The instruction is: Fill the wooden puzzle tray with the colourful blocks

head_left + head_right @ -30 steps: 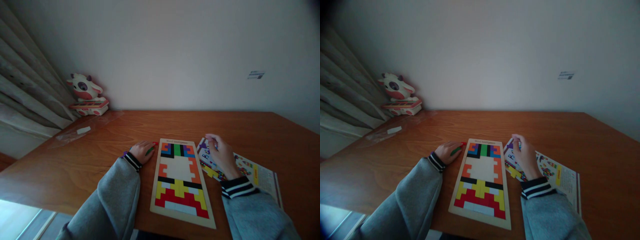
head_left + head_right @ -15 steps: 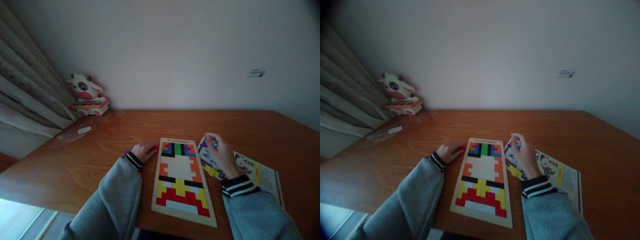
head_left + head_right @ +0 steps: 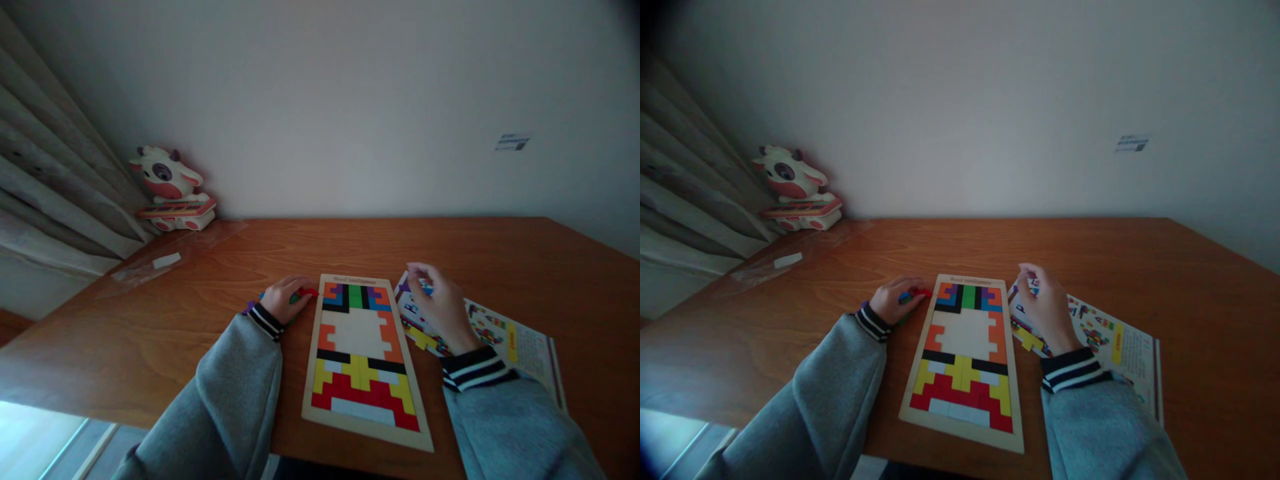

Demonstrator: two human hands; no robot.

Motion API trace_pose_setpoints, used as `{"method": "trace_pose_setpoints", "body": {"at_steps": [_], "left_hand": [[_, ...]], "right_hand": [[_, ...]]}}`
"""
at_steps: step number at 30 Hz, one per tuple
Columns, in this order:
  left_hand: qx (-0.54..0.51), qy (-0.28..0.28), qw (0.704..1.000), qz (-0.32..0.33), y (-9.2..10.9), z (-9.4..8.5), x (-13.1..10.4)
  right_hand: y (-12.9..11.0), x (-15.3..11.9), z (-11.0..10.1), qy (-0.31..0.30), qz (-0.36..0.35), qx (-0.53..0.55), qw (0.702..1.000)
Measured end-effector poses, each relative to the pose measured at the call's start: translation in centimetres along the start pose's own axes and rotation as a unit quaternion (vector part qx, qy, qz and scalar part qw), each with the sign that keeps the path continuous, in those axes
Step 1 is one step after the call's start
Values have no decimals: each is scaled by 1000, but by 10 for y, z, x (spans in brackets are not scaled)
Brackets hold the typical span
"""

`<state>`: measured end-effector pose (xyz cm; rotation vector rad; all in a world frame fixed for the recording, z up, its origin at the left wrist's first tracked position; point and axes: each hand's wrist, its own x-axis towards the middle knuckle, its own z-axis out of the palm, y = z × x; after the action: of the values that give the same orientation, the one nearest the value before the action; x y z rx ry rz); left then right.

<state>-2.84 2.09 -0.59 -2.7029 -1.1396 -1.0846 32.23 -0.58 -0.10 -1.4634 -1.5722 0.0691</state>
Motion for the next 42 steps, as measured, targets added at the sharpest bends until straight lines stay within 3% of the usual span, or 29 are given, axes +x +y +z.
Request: {"method": "trace_pose_setpoints", "body": {"at_steps": [3,6,10,12,15,21,28,34,42], "left_hand": [[-29,50,998,13,17,-1,5],[-49,82,994,47,41,0,9],[-67,92,988,108,67,4,12],[-77,92,984,132,72,6,13],[-86,91,979,158,73,8,13],[-74,41,979,185,69,3,16],[-70,-6,979,193,68,6,15],[-74,-22,980,185,63,11,12],[-63,-73,982,160,56,16,6]], "right_hand": [[-12,-2,0,-33,1,35,999],[-31,-8,2,-145,24,134,980],[-59,-21,10,-327,81,293,895],[-69,-26,16,-371,96,340,859],[-74,-30,22,-387,109,367,839],[-51,-19,0,-427,75,259,863],[-45,-15,-18,-527,37,147,836],[-48,-17,-17,-489,-66,54,868],[-40,-16,-16,-438,-28,-23,898]]}}
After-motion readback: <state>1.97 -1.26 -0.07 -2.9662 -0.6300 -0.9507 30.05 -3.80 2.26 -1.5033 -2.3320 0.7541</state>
